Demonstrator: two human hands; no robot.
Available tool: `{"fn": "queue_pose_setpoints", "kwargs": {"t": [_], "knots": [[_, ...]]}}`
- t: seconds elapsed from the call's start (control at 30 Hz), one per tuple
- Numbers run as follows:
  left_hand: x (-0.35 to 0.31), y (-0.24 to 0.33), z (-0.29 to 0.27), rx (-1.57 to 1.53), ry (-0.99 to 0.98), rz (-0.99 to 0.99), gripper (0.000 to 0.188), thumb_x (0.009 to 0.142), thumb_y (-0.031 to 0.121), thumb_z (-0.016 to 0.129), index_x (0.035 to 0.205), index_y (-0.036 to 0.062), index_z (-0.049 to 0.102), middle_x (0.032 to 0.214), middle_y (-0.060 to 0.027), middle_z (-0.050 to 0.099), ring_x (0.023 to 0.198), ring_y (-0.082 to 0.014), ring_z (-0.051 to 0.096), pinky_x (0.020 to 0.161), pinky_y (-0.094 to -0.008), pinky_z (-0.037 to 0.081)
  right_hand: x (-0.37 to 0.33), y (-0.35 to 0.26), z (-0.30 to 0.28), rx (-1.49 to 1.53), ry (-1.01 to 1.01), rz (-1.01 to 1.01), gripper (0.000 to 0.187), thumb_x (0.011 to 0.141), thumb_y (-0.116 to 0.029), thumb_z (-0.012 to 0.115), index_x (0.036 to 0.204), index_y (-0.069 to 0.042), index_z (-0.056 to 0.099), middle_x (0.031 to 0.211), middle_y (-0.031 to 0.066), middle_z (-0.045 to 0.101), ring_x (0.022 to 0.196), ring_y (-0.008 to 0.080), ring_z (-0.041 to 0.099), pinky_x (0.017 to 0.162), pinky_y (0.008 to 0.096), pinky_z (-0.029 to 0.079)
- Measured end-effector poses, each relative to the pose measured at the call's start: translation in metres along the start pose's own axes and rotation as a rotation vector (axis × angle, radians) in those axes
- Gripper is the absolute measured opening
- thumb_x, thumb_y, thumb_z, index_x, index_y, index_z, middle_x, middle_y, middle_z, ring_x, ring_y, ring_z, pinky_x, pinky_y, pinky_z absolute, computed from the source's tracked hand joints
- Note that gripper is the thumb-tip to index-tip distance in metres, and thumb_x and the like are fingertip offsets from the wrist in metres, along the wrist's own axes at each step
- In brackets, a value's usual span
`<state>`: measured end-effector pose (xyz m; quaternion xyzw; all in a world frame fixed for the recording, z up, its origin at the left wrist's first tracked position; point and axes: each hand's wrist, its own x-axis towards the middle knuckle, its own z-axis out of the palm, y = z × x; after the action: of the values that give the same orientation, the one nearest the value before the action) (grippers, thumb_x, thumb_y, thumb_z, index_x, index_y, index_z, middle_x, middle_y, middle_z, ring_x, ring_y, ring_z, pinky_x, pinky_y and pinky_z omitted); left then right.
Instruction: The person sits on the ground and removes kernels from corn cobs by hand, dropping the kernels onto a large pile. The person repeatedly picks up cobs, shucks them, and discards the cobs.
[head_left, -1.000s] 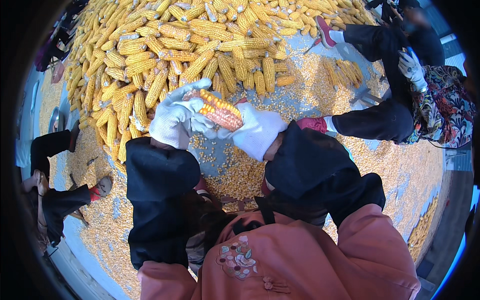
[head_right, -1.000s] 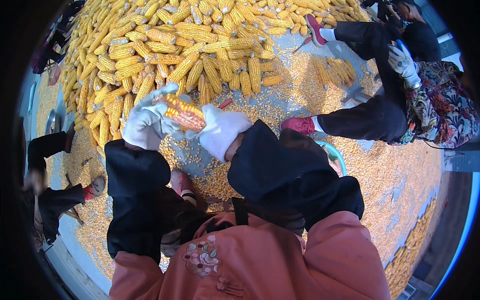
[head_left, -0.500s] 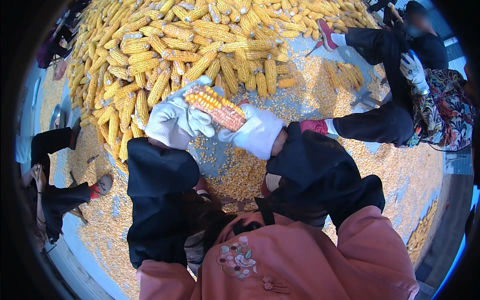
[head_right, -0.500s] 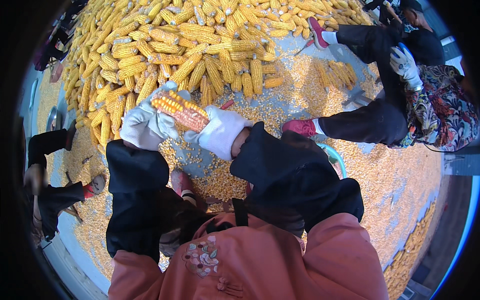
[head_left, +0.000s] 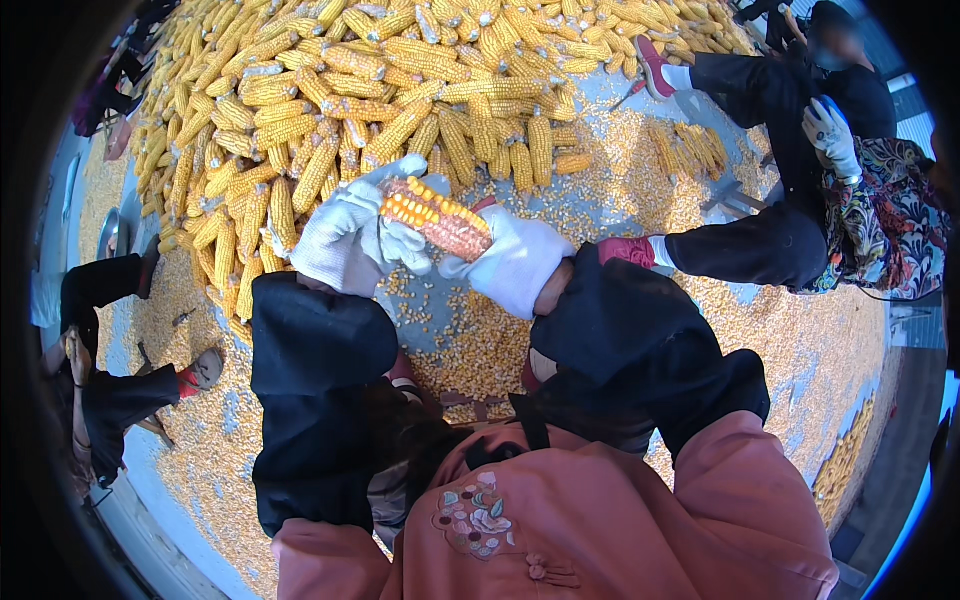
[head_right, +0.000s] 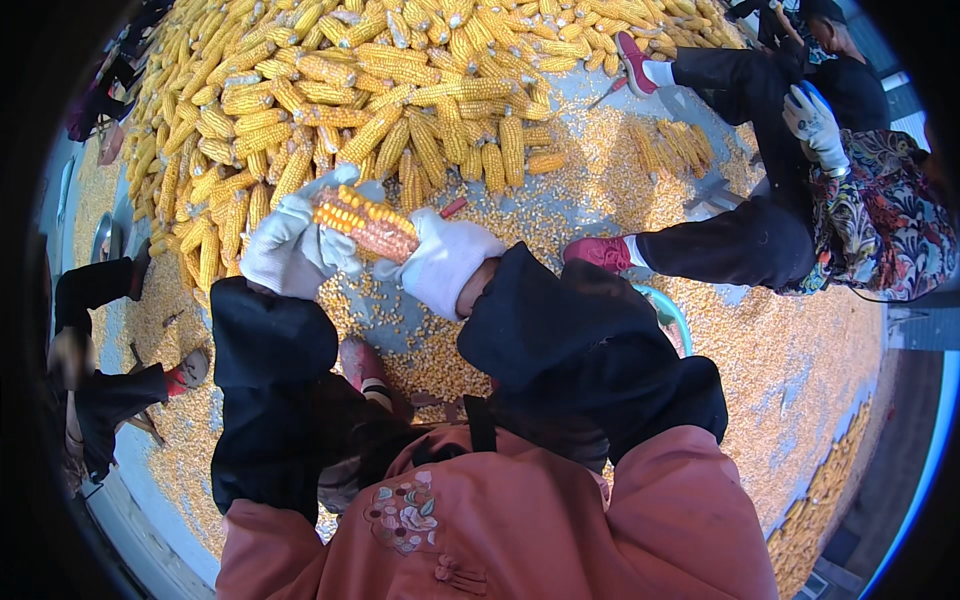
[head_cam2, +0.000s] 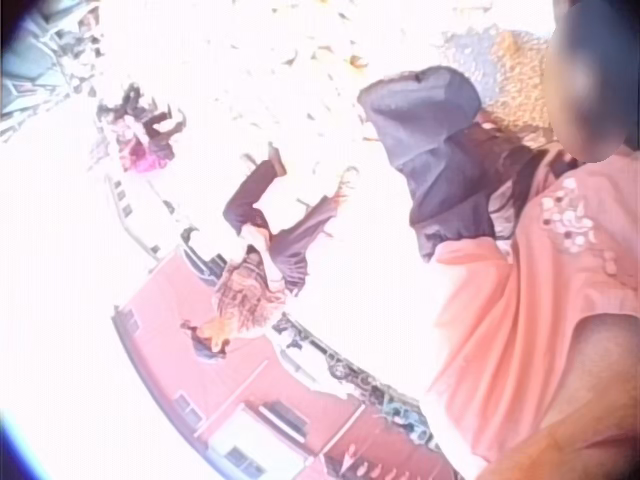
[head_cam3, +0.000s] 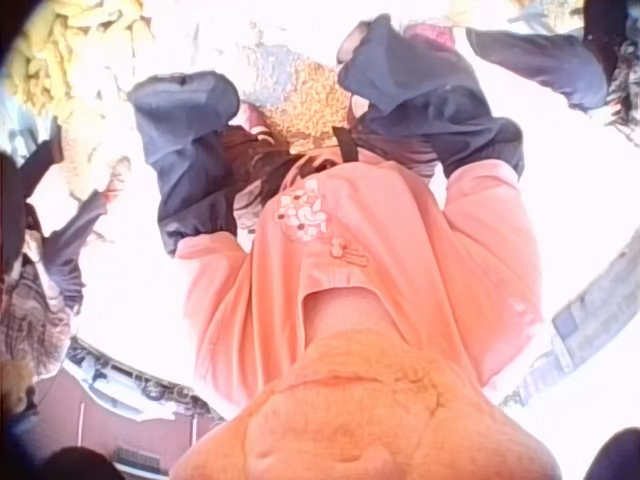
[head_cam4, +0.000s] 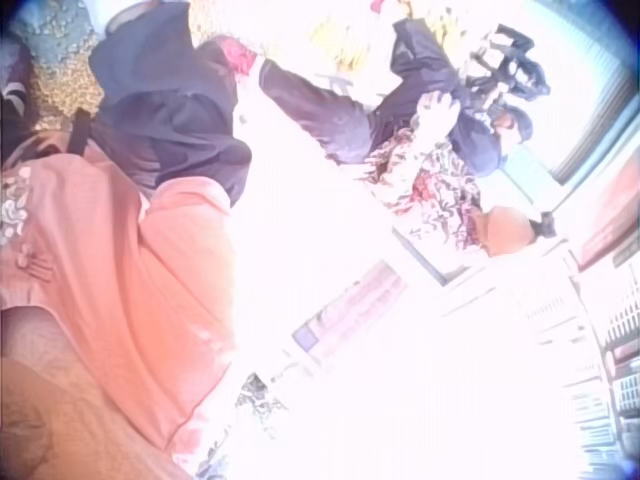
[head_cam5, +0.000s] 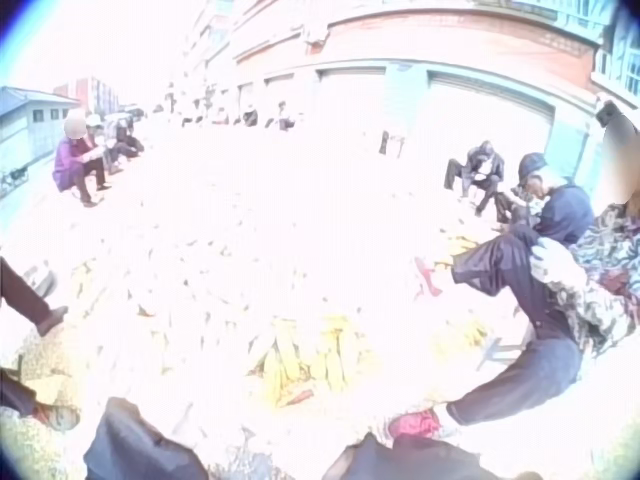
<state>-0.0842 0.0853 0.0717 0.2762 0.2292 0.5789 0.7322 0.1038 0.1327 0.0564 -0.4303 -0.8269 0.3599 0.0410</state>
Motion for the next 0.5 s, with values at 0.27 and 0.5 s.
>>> {"fn": "queue_pose_setpoints", "kwargs": {"t": [0.27, 0.5], "knots": [[-0.001, 0.001, -0.009, 0.028, 0.05, -0.01, 0.052, 0.07, 0.016, 0.047, 0.115, -0.0107, 0.042, 0.103, -0.0233, 0.054, 0.083, -0.0282, 0.06, 0.065, -0.0368, 0.051, 0.006, 0.011, 0.009, 0.001, -0.002, -0.07, 0.058, 0.069, -0.05, 0.062, 0.098, -0.001, 0.049, 0.076, 0.0165, 0.06, 0.071, 0.0329, 0.06, 0.061, 0.0376, 0.047], [0.001, -0.005, -0.008, 0.177, 0.282, -0.093, 0.04, 0.077, 0.008, 0.047, 0.114, -0.0066, 0.044, 0.1, -0.0195, 0.057, 0.083, -0.0257, 0.061, 0.06, -0.0284, 0.052, -0.003, 0.003, 0.0, -0.114, -0.016, -0.046, 0.056, 0.072, -0.047, 0.06, 0.096, 0.002, 0.048, 0.076, 0.0172, 0.06, 0.07, 0.0322, 0.06, 0.06, 0.0378, 0.047]]}}
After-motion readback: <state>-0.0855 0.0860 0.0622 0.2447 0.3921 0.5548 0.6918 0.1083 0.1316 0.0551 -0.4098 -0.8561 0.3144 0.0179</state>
